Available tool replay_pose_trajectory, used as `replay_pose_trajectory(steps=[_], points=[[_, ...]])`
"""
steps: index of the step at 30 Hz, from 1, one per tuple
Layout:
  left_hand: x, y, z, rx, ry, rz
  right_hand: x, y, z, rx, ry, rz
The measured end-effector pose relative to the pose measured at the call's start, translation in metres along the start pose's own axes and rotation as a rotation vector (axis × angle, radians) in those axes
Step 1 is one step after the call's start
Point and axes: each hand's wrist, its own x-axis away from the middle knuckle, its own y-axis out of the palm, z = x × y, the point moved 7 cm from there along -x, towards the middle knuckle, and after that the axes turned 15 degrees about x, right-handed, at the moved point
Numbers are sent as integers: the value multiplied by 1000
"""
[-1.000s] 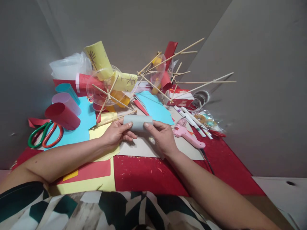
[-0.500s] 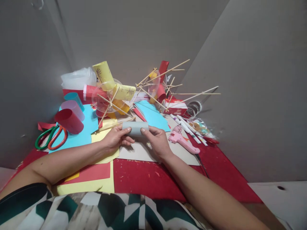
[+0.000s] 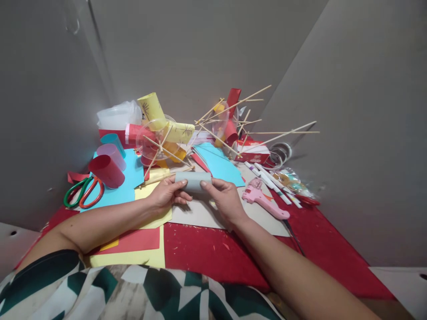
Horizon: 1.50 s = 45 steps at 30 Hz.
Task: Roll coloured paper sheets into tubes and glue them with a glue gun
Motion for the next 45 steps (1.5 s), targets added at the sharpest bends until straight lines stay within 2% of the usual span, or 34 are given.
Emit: replay_pose_trajectory(steps=[14, 23, 33, 45], points=[[2, 8, 4, 13, -23, -60, 1, -3, 2, -99, 72, 46], [1, 7, 7, -64, 48, -65, 2, 1, 0, -169, 95, 11], [0, 3, 3, -77, 32, -55, 1, 3, 11, -230, 115, 17], [2, 4, 9, -42, 53, -50, -2, -7, 9, -256, 138, 127]])
